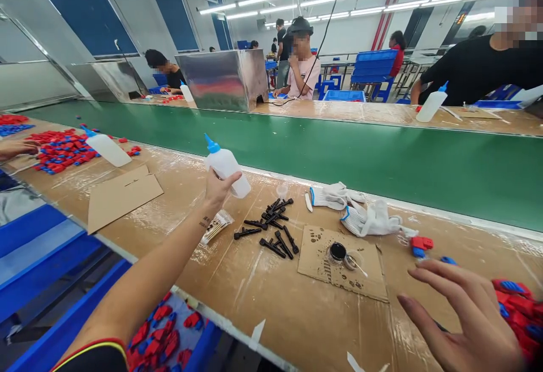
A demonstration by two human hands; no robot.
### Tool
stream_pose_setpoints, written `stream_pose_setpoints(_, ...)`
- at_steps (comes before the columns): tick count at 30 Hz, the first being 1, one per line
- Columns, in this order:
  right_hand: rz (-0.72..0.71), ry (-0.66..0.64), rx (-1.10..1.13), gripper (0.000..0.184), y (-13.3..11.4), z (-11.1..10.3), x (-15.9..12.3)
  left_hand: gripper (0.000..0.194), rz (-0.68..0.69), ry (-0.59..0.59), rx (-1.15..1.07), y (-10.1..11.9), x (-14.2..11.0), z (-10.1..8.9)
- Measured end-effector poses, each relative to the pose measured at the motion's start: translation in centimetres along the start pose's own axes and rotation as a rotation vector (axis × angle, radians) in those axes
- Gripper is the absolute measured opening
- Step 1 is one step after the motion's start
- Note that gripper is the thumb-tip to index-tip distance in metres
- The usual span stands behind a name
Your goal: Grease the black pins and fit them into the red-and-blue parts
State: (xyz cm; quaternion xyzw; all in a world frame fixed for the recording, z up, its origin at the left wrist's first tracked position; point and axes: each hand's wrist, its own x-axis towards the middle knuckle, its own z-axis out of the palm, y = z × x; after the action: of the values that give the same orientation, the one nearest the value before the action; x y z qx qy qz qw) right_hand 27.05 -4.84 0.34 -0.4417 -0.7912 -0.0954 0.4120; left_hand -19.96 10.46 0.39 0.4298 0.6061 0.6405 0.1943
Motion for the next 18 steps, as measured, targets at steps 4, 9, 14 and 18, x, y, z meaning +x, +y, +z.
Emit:
stream_pose_setpoints(4,-0.158,-0.011,0.089,0.028,-3.3,-0.4,7.1,0.089,0.033,-0.216,-0.151,5.8,-3.4,0.2)
stream_pose_setpoints(9,-0.462,0.179,-0.147,0.057,-4.9,0.9,12.3,0.098,0.069,-0.599,-0.190,13.7,-8.3,4.1)
stream_pose_setpoints(14,-0.646,0.205,-0.378,0.062,-3.3,1.6,11.7,0.073,0.172,-0.845,0.046,18.0,-12.4,8.5)
stream_pose_setpoints(18,-0.644,0.291,-0.475,0.057,-1.4,1.2,10.3,0.054,0.158,-1.022,-0.027,18.1,-15.3,10.8)
